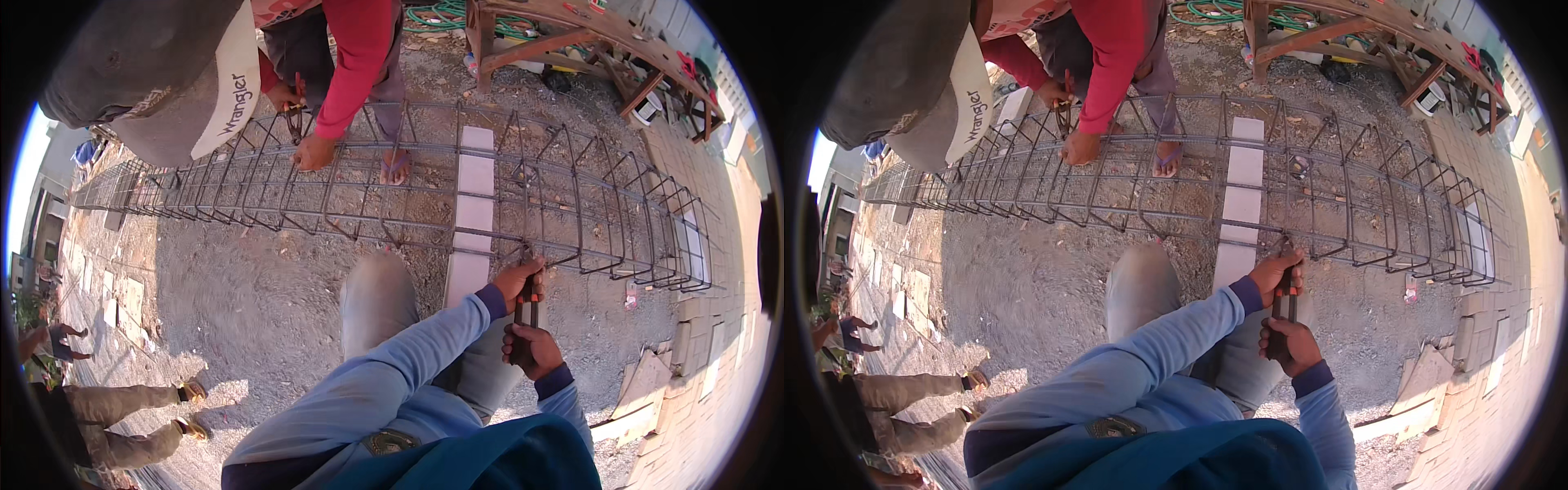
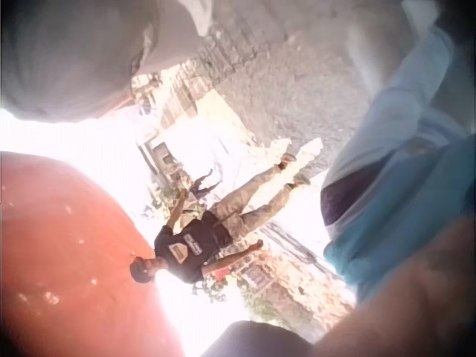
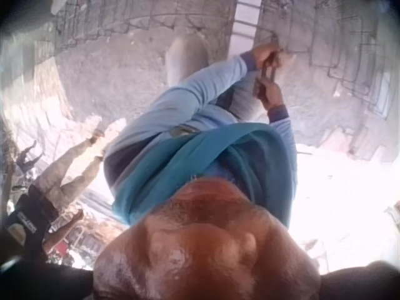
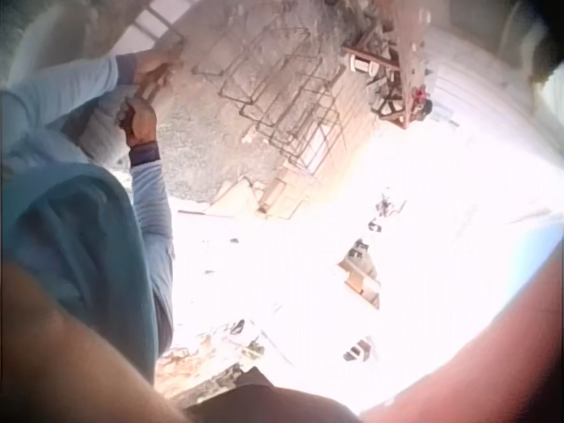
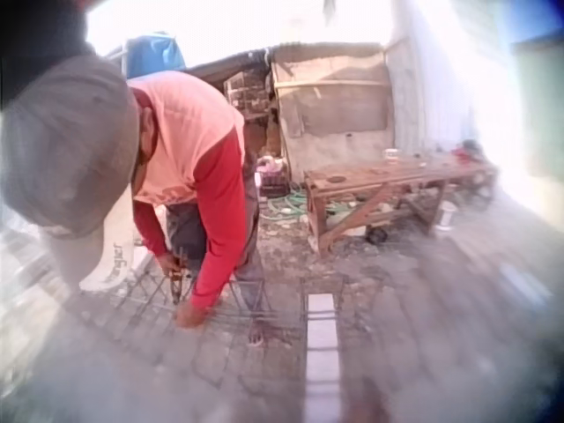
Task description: The person uses pliers to twist and cut wire to secure metal rods into a rectangular rebar frame.
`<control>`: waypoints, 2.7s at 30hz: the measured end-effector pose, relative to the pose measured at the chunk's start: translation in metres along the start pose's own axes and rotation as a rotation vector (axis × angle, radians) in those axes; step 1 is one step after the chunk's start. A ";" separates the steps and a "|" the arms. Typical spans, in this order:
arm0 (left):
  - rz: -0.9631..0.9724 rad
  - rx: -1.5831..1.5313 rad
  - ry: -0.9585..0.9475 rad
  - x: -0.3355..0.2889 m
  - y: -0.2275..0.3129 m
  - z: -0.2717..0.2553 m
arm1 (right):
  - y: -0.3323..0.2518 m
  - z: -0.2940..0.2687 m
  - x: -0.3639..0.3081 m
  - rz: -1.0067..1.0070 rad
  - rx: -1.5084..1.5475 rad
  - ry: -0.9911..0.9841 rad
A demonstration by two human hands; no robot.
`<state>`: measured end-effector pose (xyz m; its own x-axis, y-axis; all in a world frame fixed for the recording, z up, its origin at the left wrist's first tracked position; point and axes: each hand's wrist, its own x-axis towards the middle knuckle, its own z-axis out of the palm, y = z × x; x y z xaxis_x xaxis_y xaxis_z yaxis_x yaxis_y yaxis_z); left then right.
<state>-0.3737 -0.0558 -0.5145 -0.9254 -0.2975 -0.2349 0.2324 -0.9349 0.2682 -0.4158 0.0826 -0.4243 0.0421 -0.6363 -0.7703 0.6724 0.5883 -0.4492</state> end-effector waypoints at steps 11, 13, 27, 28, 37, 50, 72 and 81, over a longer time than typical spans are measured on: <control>-0.116 0.184 0.166 -0.012 0.015 0.016 | 0.033 0.014 0.041 -0.010 0.131 0.083; 0.018 0.371 0.262 -0.015 0.014 0.022 | 0.032 0.013 0.036 -0.019 0.149 0.062; 0.681 1.749 0.508 -0.055 0.074 0.021 | 0.005 -0.010 -0.010 0.005 0.379 -0.454; 0.803 1.580 0.517 -0.057 0.080 0.021 | 0.009 0.003 -0.011 -0.056 0.229 -0.229; 0.304 0.584 0.409 -0.124 0.090 0.012 | -0.046 0.022 0.031 -0.932 -1.275 0.608; 0.374 0.039 0.230 -0.156 0.095 -0.013 | -0.135 0.065 0.118 -1.442 -1.683 0.525; 0.497 1.437 0.491 -0.086 0.064 -0.023 | -0.128 0.067 0.081 -1.083 -2.314 0.549; 0.443 1.329 0.738 -0.061 0.080 -0.079 | -0.126 0.097 0.149 -1.171 -2.424 0.172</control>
<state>-0.2752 -0.1274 -0.5523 -0.4234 -0.8843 -0.1968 -0.3499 -0.0408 0.9359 -0.4230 -0.1345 -0.4383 0.3564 -0.9338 -0.0321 -0.9229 -0.3571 0.1440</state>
